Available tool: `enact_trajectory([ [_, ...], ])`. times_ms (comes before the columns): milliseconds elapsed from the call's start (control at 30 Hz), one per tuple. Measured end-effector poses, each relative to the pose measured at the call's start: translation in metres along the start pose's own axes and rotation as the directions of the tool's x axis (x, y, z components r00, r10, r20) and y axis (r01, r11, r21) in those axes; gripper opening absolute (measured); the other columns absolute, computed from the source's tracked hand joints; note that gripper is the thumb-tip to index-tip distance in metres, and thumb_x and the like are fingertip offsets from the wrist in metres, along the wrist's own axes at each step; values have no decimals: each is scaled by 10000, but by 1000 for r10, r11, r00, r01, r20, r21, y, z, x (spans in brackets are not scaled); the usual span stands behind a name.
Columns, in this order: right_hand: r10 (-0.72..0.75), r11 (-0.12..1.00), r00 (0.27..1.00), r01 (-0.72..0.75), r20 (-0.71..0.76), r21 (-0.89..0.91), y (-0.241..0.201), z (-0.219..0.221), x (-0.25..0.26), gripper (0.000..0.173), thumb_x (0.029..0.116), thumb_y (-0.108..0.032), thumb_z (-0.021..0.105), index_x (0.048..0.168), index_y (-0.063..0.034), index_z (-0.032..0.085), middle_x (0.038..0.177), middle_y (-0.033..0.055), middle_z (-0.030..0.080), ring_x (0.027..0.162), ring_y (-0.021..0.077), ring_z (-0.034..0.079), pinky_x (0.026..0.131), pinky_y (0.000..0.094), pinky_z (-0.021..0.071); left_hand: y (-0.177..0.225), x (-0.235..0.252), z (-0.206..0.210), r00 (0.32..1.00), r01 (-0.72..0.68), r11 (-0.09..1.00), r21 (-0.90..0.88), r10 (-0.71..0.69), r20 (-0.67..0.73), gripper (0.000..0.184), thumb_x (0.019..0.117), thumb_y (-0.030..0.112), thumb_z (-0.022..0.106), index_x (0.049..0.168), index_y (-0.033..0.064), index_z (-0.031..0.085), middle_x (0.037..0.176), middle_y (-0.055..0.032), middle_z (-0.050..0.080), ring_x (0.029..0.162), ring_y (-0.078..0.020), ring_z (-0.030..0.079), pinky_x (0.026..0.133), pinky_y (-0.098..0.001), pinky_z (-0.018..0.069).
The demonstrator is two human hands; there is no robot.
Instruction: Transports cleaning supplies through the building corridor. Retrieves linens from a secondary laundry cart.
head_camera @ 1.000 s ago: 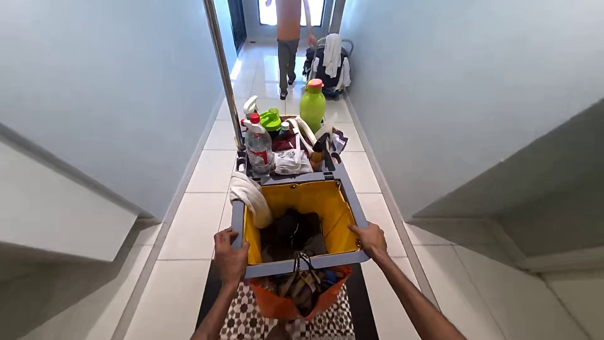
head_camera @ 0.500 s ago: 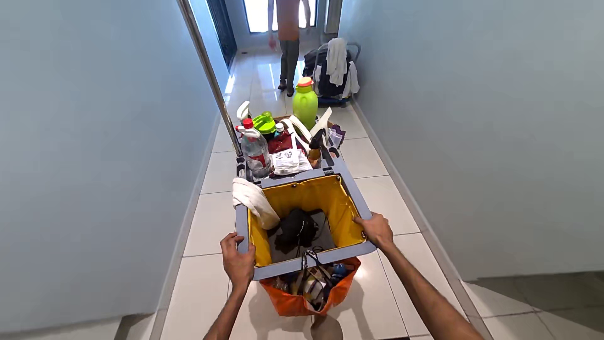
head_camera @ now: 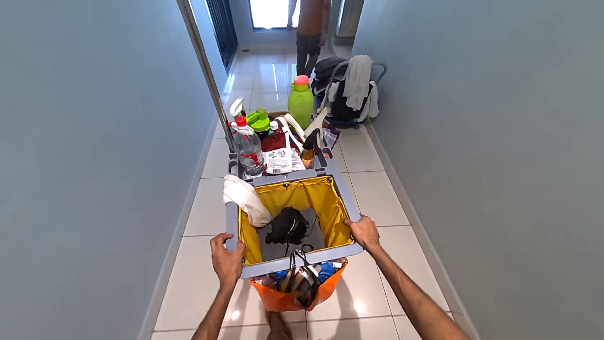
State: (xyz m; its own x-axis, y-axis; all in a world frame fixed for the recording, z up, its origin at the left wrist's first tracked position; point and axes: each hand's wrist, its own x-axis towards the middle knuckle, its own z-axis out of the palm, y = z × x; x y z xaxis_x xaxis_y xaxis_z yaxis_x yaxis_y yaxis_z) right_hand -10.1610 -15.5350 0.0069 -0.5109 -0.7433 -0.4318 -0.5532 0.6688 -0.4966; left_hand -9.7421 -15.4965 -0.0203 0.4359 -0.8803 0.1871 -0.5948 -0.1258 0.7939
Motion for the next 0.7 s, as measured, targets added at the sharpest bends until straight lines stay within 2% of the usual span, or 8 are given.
enact_trajectory([
  [200, -39, 996, 999, 40, -14, 77, -133, 17, 154, 525, 800, -587, 767, 1087, -148, 745, 977, 139, 733, 954, 340, 702, 797, 620, 542, 13, 187, 91, 1000, -12, 997, -82, 11, -11, 364, 771, 153, 759, 1092, 9, 668, 1225, -186, 615, 1114, -309, 599, 923, -498, 515],
  [433, 6, 999, 999, -5, -31, 34, -305, 27, 316, 520, 811, -591, 752, 1079, -145, 738, 991, 141, 732, 972, 347, 699, 796, 611, 540, 45, 404, 187, 996, 77, 997, 0, -77, 53, 390, 806, 177, 767, 1150, 43, 645, 1211, -176, 600, 1036, -307, 623, 816, -507, 554],
  [567, 12, 999, 1000, -11, -11, 42, -400, 32, 414, 517, 801, -583, 750, 1098, -160, 739, 1019, 127, 730, 984, 328, 696, 806, 607, 537, 57, 527, 247, 998, 48, 999, 1, -48, 45, 398, 816, 145, 787, 1164, 24, 637, 1217, -188, 595, 1053, -313, 620, 849, -501, 554],
  [700, -26, 995, 1000, 25, 2, 95, -487, 40, 517, 501, 791, -578, 764, 1061, -156, 744, 968, 107, 735, 937, 304, 707, 790, 592, 552, 65, 647, 306, 999, 17, 997, -69, -14, 40, 379, 833, 131, 778, 1152, -15, 633, 1192, -210, 600, 1040, -306, 617, 858, -478, 551],
])
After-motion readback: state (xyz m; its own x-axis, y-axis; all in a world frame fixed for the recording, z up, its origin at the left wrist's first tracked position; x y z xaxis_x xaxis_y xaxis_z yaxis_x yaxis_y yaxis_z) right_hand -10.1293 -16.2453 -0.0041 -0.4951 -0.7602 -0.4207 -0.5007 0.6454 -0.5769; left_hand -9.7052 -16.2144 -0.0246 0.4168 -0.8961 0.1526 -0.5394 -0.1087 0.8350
